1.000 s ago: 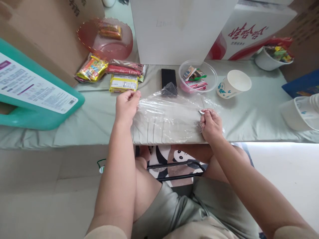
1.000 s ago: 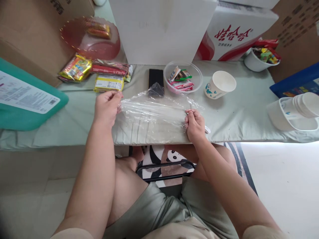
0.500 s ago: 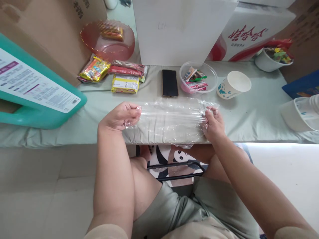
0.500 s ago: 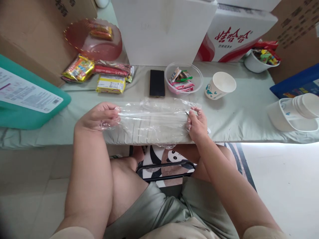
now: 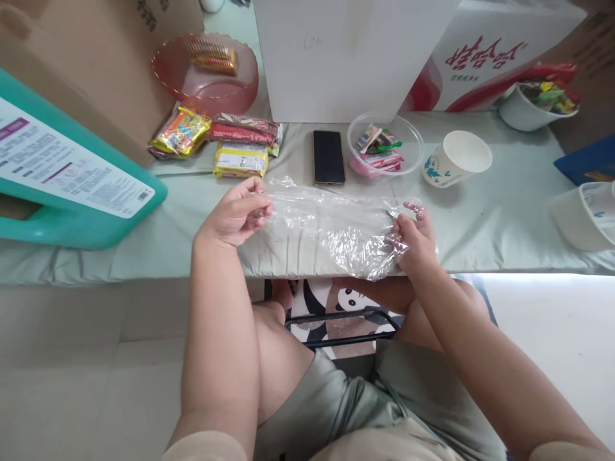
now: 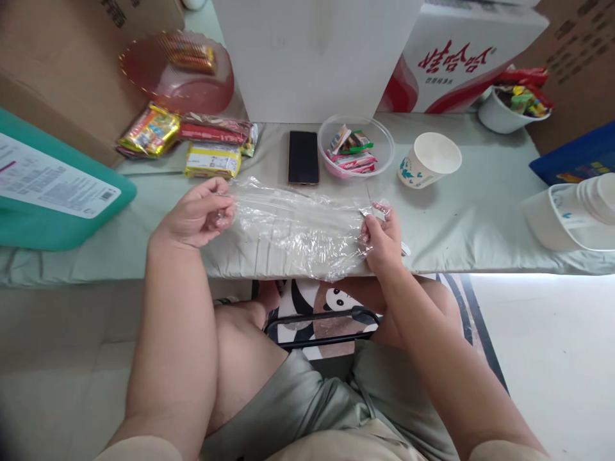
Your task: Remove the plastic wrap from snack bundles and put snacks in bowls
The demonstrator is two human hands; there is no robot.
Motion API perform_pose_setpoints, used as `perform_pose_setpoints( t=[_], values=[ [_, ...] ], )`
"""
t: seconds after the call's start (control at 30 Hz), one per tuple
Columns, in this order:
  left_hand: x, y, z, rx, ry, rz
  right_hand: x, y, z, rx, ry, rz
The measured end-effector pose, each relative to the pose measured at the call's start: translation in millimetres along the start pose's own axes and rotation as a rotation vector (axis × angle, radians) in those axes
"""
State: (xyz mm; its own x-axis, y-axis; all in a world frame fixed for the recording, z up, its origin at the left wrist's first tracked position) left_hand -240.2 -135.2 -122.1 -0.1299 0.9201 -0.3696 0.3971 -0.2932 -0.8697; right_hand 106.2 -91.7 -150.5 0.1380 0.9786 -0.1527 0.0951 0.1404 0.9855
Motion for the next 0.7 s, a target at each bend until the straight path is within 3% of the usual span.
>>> perform_pose_setpoints(
  t=[0.2,0.3,0.37,0.53,0.7],
  values=[
    [-7.5,2.8,-14.1,0.035,0.021,0.034,-19.2,2.2,17.8,-0.131,-0.047,0.028],
    [-13.2,2.4,-24.3,0.039,0.090,-0.014,-44.1,20.9,53.4,-0.322,-0.195,0.220],
    [-17.0,6.5,-31.8,0.052,0.147,-0.021,-61.9,31.7,67.2,-0.471,-0.216,0.356],
    [-28.2,29.1,-58.0,0.197,0.314,0.072,-79.5,51.5,50.7,-0.640,0.073,0.559],
    [-41.4,53.0,-83.3,0.410,0.438,0.196,-56.8,95.2,29.4,-0.801,0.089,0.726]
  ],
)
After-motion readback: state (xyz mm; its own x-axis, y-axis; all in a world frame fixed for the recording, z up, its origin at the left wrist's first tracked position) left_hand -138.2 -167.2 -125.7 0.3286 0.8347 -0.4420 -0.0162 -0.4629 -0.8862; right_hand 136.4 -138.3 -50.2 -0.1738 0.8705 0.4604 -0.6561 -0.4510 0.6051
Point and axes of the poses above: each hand's wrist, its own x-axis towards the middle knuckle, its own z-axis out of the back of the hand, y = z × x, the point moved 10 cm from there along x, towards the middle knuckle, and after that the axes turned 5 degrees about -x, right-handed, at the moved point
